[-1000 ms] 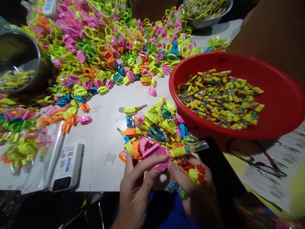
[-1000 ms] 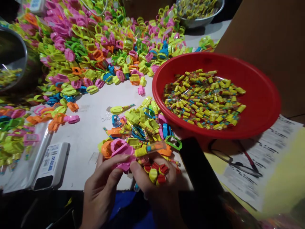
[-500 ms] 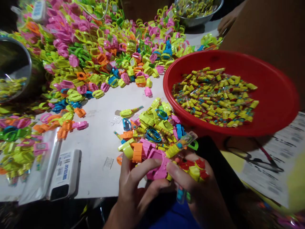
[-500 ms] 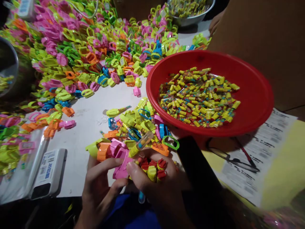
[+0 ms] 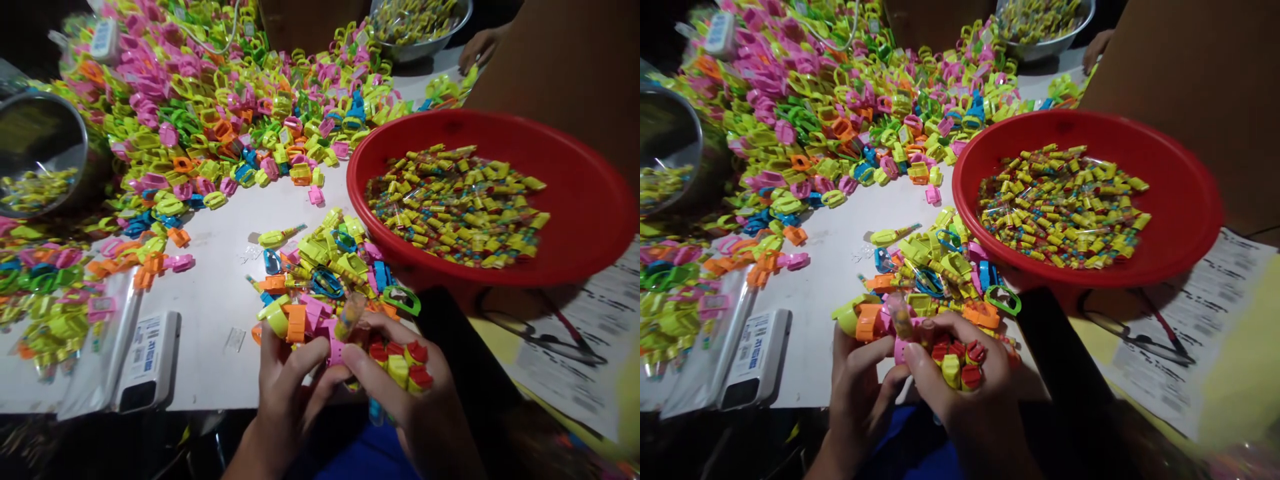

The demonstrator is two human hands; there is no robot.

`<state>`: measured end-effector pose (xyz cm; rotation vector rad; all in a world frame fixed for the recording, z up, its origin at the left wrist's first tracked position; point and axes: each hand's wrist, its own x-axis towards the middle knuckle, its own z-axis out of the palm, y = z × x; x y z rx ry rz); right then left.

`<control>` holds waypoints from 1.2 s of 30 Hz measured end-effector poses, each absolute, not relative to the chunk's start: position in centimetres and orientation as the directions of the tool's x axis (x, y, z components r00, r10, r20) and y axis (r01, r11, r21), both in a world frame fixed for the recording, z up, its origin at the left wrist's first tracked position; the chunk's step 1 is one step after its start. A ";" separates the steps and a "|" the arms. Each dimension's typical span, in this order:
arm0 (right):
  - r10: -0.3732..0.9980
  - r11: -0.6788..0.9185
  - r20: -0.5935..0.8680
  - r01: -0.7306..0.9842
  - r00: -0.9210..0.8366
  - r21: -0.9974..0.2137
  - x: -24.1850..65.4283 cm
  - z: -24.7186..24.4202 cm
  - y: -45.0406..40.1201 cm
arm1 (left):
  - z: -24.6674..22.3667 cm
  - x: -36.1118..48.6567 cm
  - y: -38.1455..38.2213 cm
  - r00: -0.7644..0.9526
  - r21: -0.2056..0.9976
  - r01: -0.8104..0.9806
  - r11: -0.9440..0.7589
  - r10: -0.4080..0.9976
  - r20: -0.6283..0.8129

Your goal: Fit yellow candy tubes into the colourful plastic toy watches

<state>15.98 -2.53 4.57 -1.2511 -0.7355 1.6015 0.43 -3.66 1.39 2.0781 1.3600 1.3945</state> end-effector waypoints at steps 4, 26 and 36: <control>0.840 -0.472 -0.538 -0.394 0.070 -0.788 15.2 5.1 -3.1 | 1.3 0.4 -4.3 0.084 0.745 0.480 -0.463 0.870 0.486; 0.815 -0.461 -0.567 -0.456 0.122 -0.761 15.4 5.1 -2.3 | 3.1 0.6 -4.2 -0.041 0.970 0.244 -0.006 0.999 0.016; 0.850 -0.455 -0.517 -0.358 0.096 -0.815 15.5 4.3 -2.5 | 4.7 0.8 -3.4 -0.078 0.969 0.196 0.148 0.988 -0.135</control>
